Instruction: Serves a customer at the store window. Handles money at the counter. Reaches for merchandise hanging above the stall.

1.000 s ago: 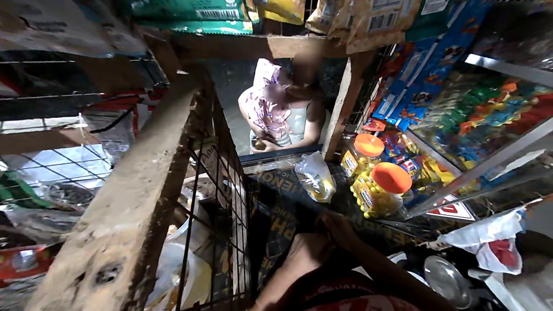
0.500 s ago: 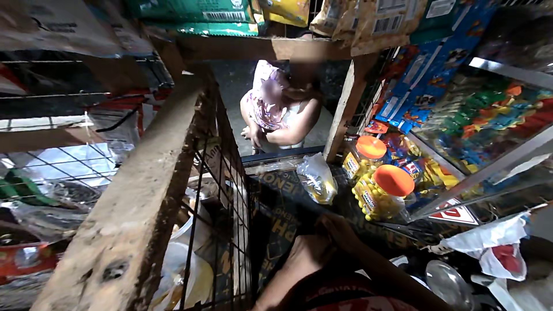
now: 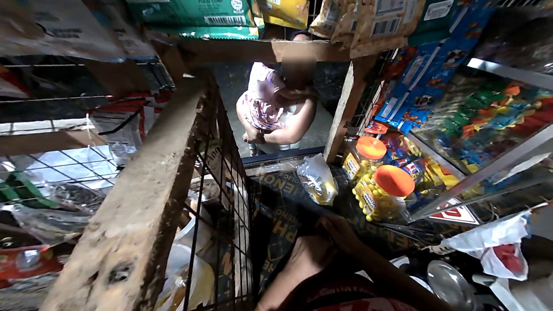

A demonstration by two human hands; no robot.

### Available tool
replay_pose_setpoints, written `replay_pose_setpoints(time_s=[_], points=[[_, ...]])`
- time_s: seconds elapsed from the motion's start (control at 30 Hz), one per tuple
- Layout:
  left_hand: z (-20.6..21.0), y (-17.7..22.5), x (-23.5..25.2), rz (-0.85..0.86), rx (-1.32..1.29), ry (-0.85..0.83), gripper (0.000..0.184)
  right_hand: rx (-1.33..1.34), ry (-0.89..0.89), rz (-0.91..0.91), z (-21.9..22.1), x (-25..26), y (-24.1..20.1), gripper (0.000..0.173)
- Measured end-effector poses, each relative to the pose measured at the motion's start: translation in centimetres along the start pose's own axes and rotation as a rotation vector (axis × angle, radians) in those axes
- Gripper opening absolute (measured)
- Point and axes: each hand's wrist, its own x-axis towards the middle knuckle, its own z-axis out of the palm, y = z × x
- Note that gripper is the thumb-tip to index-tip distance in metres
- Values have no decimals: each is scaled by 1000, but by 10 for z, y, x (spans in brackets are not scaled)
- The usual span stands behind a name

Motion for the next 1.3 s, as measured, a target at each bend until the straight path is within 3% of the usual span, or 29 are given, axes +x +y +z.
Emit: replay_pose_setpoints(time_s=[0.33,0.83,0.97,1.3], points=[[2,0,-1,66,18,64,22,-71,-17,-8,0,1,-3,45],[-11,12,5,-68,40,-138,28,-92,-39,71,-2,2,-7,42],[-9,11,4,-55,33,-100,27,-85,-76,129,-4,3,-13,41],[-4,5,-1,11,14,-8,24,-62,-56,68,-2,-1,-8,44]])
